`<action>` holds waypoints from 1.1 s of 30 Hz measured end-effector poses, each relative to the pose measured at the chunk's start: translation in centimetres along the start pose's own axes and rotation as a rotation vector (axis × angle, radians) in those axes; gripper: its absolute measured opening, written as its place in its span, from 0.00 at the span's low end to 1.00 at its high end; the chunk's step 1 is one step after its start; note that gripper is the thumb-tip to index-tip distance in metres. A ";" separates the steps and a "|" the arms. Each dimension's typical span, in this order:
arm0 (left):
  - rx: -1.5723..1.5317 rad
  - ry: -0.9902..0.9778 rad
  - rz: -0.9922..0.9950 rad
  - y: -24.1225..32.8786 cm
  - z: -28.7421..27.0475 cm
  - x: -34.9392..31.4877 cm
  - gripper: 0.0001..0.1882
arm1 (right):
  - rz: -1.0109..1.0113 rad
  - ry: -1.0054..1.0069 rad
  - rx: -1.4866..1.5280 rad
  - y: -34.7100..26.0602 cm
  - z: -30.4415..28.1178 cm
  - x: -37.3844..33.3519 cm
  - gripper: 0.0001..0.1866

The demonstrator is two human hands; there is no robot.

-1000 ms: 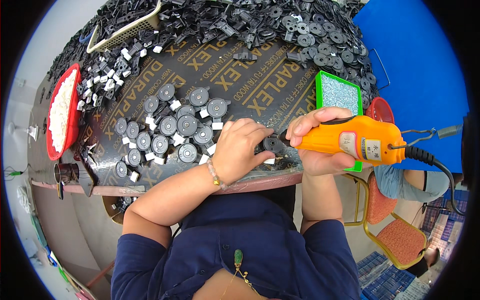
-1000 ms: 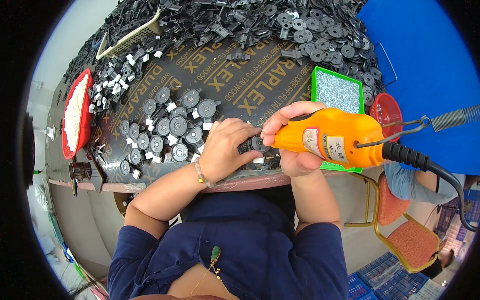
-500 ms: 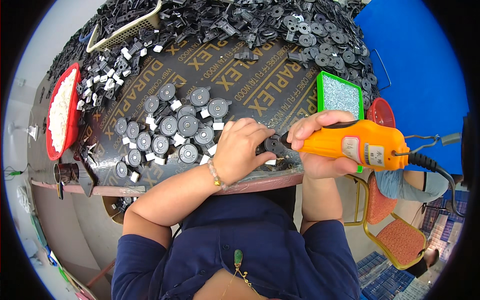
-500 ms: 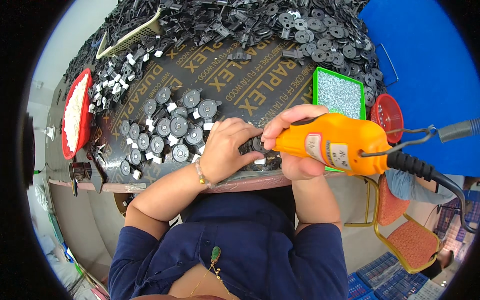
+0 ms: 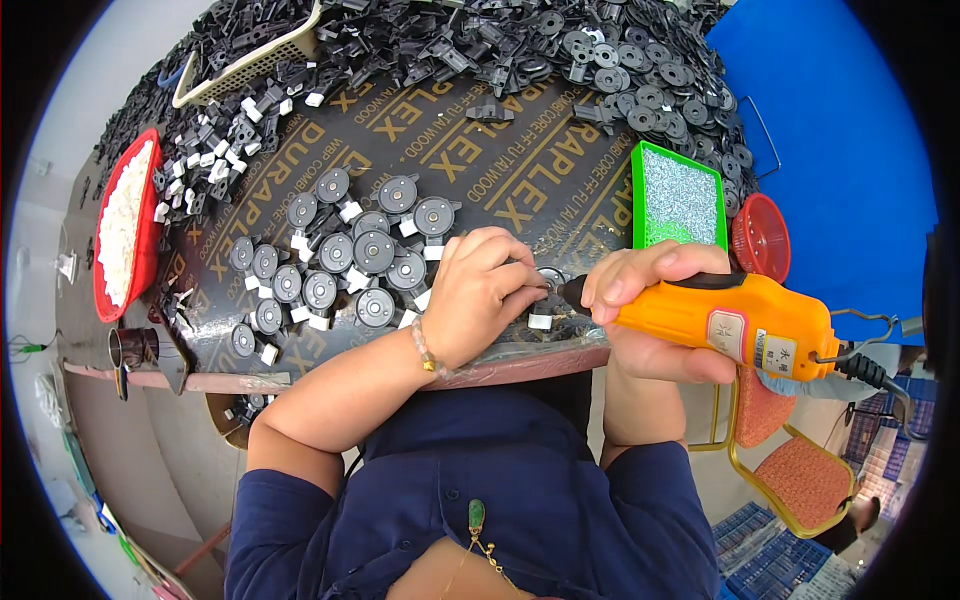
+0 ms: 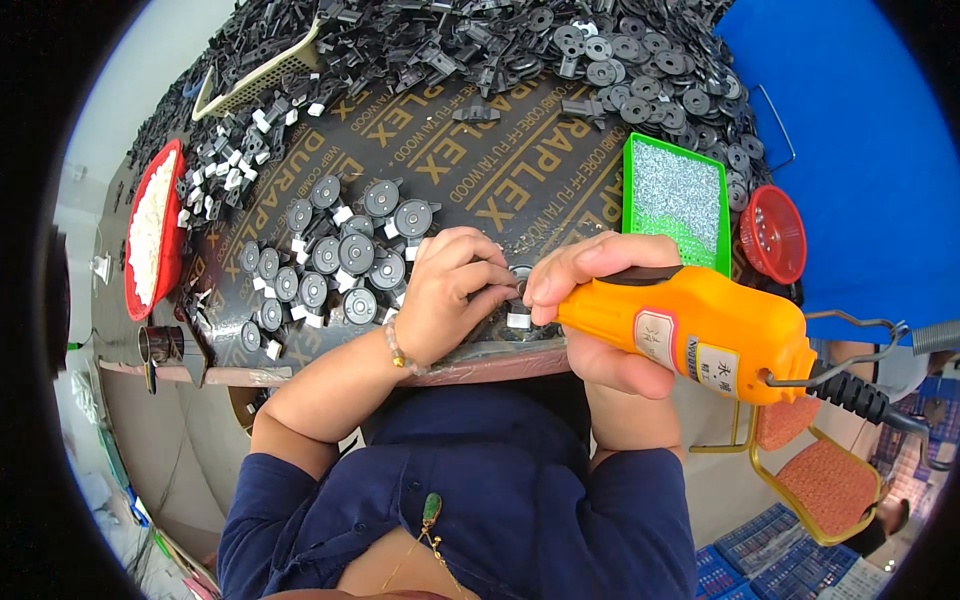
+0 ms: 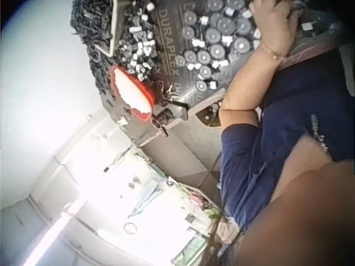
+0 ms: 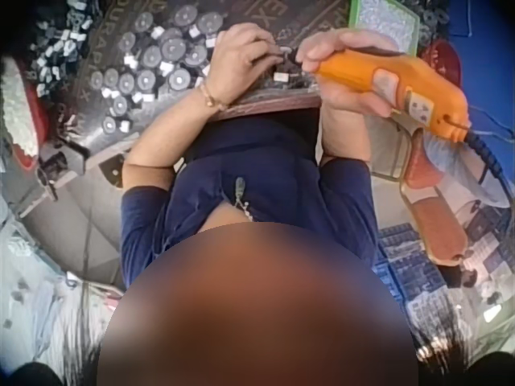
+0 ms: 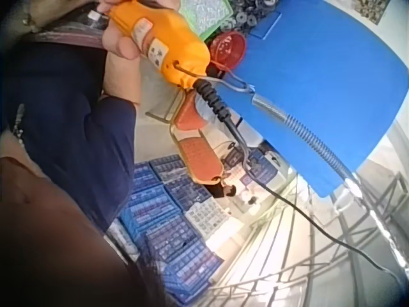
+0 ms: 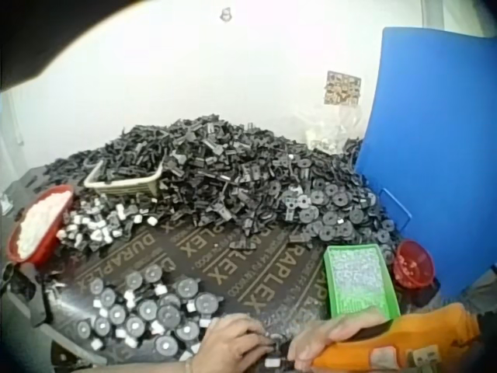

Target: Assembling small electronic speakers by connecting wires using a handheld electric tool at a factory workbench.

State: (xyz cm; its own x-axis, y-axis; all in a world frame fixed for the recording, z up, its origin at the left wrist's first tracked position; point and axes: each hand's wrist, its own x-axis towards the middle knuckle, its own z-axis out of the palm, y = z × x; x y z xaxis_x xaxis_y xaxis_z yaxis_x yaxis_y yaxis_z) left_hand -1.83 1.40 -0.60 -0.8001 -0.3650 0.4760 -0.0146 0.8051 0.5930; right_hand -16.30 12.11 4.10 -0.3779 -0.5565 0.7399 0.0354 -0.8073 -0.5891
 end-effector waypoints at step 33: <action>0.086 -0.066 -0.047 0.0 0.4 -0.5 0.23 | 0.175 0.187 -0.090 -1.9 -3.5 0.8 0.48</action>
State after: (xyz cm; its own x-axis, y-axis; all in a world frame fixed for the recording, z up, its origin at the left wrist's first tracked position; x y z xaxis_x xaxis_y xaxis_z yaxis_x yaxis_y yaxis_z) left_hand -1.70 1.77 -1.05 -0.8350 -0.3743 0.4033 -0.1023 0.8257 0.5547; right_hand -19.90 13.90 4.63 -0.5382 -0.6335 0.5559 0.0361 -0.6763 -0.7358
